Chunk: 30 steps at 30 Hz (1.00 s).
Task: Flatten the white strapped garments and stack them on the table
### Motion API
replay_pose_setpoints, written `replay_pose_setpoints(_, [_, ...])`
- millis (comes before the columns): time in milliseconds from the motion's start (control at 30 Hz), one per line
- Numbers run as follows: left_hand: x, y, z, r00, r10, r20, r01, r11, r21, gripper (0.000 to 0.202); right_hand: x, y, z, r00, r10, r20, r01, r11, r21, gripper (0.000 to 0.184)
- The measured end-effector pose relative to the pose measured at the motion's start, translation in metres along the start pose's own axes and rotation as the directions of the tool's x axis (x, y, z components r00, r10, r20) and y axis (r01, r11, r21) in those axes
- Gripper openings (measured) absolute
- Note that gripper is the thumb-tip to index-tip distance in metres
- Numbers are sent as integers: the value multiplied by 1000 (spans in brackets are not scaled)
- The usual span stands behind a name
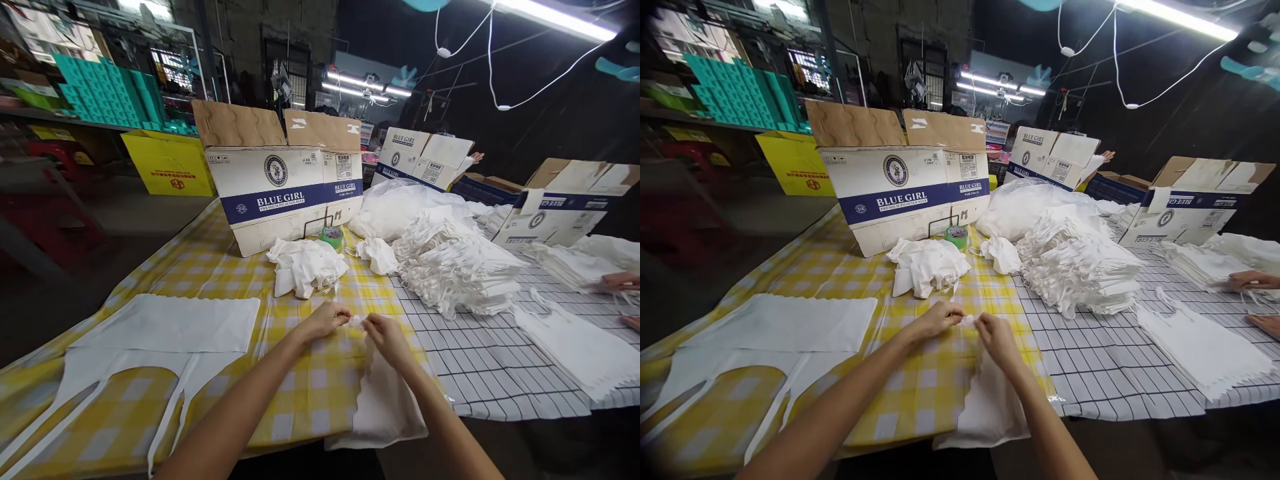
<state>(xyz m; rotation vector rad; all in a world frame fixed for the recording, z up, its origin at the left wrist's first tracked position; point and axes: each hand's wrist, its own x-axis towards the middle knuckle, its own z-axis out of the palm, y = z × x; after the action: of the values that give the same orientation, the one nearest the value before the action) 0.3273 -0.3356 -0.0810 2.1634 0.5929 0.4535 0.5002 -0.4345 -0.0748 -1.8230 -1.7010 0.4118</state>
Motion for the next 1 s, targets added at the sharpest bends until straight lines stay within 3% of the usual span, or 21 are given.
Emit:
replay_pose_setpoints(67, [0,-1,1,1000,0,-4,0,1000,10,24,1,2,3,996,-61,60,56,996,72,27])
replay_pose_setpoints(200, [-1,-5,6,1000,-5,-4,5,1000,26,26,0,3,8,992,58,-113,-53,998,46,31])
replay_pose_setpoints(300, [-1,-6,7,1000,-16,3,16,999,37,25,-2,2,9,982,42,-184,-17,990,140,29])
replay_pose_setpoints(467, [-1,-7,11,999,-43,-4,43,998,39,20,-1,-4,5,997,6,-78,11,976,219,31])
replay_pose_setpoints(567, [8,-9,13,987,-120,-106,125,991,49,18,-7,-17,-10,996,32,-86,0,939,344,29])
replay_pose_setpoints(633, [22,-10,11,963,-188,-192,199,979,36,19,-15,-32,-22,997,-46,60,14,893,450,29])
replay_pose_setpoints(700, [41,-7,5,930,-234,-282,243,970,-4,22,-24,-50,-33,959,-160,232,14,851,525,29])
replay_pose_setpoints(767, [58,1,-6,894,-240,-378,237,970,-55,28,-32,-66,-42,913,-238,330,18,834,551,27])
replay_pose_setpoints(867, [60,20,-24,842,-205,-499,169,979,-118,48,-38,-76,-52,939,-202,278,27,850,527,26])
replay_pose_setpoints(933, [40,32,-28,857,-179,-483,64,967,-245,51,-39,-74,-58,983,-92,160,-3,858,514,27])
replay_pose_setpoints(1000, [8,41,-19,941,-130,-313,-31,886,-463,48,-39,-72,-62,997,12,77,-50,850,525,29])
